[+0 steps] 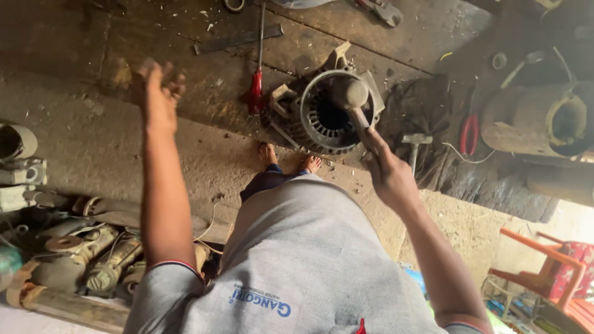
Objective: The person uses pliers and a hammer to remove copper windings from a motor stator. They repeatedly pull and strike the windings to detach them from the stator slots.
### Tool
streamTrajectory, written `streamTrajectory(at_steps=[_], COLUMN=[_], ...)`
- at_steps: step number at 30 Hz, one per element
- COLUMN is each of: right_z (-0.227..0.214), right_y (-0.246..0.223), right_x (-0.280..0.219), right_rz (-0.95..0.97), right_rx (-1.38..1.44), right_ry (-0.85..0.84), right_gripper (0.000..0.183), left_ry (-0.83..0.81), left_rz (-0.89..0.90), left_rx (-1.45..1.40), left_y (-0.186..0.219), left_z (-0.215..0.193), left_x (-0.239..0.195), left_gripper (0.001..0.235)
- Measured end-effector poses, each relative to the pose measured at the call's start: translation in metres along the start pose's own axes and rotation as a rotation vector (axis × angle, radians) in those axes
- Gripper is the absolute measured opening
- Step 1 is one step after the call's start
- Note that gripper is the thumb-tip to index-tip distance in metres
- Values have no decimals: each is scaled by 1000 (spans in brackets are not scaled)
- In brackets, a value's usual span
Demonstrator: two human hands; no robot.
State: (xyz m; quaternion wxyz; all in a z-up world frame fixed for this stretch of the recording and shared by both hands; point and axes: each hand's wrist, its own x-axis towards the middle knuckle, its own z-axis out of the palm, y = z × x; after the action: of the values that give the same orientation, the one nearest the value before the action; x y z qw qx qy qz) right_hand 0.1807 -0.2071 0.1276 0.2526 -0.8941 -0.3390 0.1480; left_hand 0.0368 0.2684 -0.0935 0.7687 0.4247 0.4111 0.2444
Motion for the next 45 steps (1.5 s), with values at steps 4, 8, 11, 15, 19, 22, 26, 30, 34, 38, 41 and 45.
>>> streamTrajectory(at_steps=[4, 8, 11, 15, 19, 22, 26, 30, 34, 38, 41, 45], right_z=[-26, -37, -7, 17, 5, -1, 17, 30, 4, -7, 13, 38], right_y=[-3, -5, -3, 8, 1, -11, -17, -9, -14, -33, -39, -28], right_x=[-13, -49, -52, -23, -39, -60, -66, -35, -41, -68, -70, -32], right_rz=[498, 297, 172, 283, 647, 466, 238, 230, 641, 309, 109, 202], right_rx=[172, 244, 239, -56, 550, 690, 298, 34, 443, 458, 271, -113], right_ry=[-154, 55, 191, 18, -15, 115, 308, 113, 59, 235, 295, -97], right_gripper=[56, 50, 49, 56, 55, 56, 53, 55, 55, 52, 49, 50], left_ry=[-158, -198, -166, -281, -343, -448, -465, -505, -533, -513, -474, -512], left_rz=[-6, -25, 1, 59, 46, 36, 80, -21, 27, 48, 42, 195], left_rx=[34, 90, 150, 262, 462, 367, 358, 242, 229, 199, 356, 526], left_y=[-9, -19, -31, -41, -49, -54, -72, -85, -75, -57, -55, -64], left_z=[30, 39, 34, 52, 61, 76, 79, 85, 84, 82, 80, 103], left_x=[-51, -77, -93, -84, -93, -87, -90, -88, -88, -83, -93, -92], left_gripper=[53, 42, 36, 35, 35, 32, 30, 29, 30, 30, 32, 31])
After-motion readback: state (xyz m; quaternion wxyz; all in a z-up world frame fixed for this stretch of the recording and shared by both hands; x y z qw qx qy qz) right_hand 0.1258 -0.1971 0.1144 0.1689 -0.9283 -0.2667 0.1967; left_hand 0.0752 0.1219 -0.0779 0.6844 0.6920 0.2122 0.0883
